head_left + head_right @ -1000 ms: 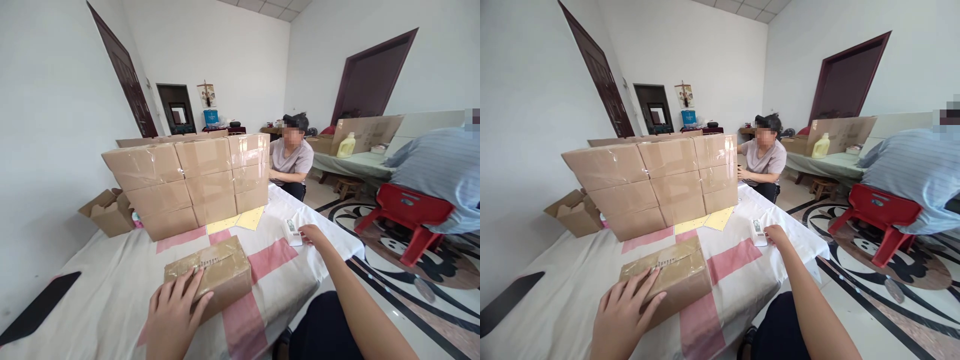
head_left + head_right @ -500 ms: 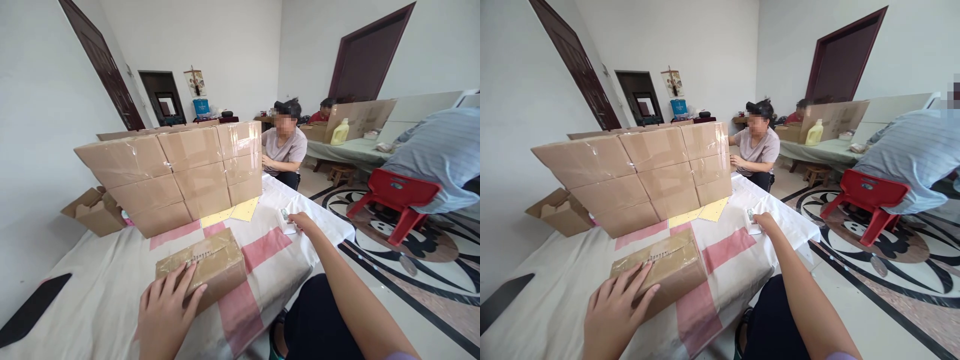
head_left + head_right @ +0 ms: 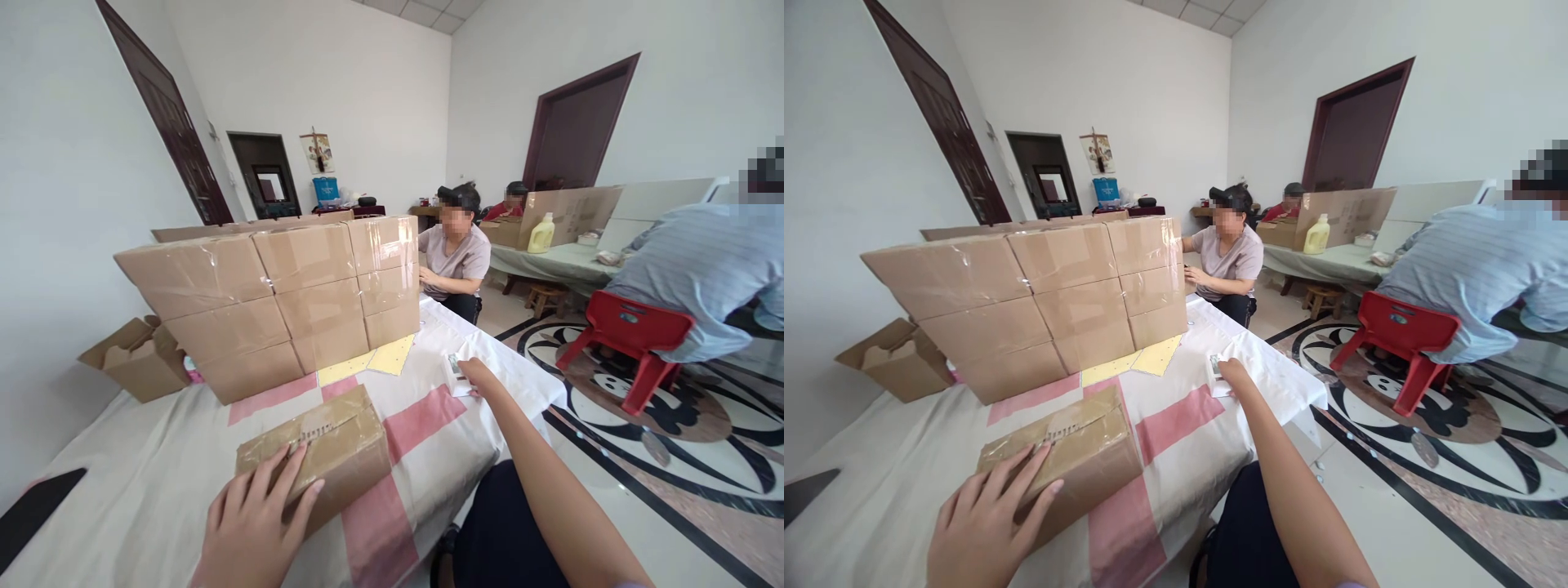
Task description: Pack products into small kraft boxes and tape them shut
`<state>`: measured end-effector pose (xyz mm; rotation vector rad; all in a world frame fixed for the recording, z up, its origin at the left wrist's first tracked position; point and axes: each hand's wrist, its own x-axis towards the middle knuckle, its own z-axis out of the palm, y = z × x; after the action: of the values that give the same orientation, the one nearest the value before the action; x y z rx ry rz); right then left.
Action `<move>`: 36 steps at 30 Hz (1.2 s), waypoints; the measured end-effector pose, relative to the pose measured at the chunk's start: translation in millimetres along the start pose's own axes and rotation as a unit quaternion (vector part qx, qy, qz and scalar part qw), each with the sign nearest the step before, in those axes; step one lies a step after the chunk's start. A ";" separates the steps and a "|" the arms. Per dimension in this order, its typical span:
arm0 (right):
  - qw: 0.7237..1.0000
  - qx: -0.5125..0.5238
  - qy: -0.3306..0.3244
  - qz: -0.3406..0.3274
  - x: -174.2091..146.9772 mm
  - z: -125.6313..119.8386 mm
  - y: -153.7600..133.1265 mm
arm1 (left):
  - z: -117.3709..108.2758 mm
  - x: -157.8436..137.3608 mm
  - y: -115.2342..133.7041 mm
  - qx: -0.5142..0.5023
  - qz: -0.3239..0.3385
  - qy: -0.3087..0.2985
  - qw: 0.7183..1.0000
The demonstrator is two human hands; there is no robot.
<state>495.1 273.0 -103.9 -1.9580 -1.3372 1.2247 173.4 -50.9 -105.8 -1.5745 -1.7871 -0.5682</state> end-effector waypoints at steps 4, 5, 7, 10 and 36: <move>1.000 -0.020 -0.001 -0.003 -4.4 -2.2 -3.3 | 1.0 -1.3 -0.5 -0.001 0.001 0.003 1.000; 1.000 -0.027 -0.004 -0.004 -5.5 -2.9 -4.2 | 0.8 -1.2 -0.4 -0.002 0.001 0.003 1.000; 0.999 -0.041 -0.015 -0.005 -7.6 -4.2 -6.1 | 0.2 -0.8 0.1 -0.004 0.002 0.003 1.000; 0.997 -0.065 -0.038 -0.007 -9.5 -5.2 -9.0 | -0.5 -0.3 1.3 -0.002 -0.004 0.002 1.000; 0.973 -0.157 -0.131 -0.108 -22.1 -18.1 -10.1 | -20.0 11.7 6.9 -0.037 0.070 0.122 0.989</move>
<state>503.0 259.0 -78.2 -1.8318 -1.9263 1.2587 183.8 -55.8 -84.6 -1.5907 -1.4770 -0.7334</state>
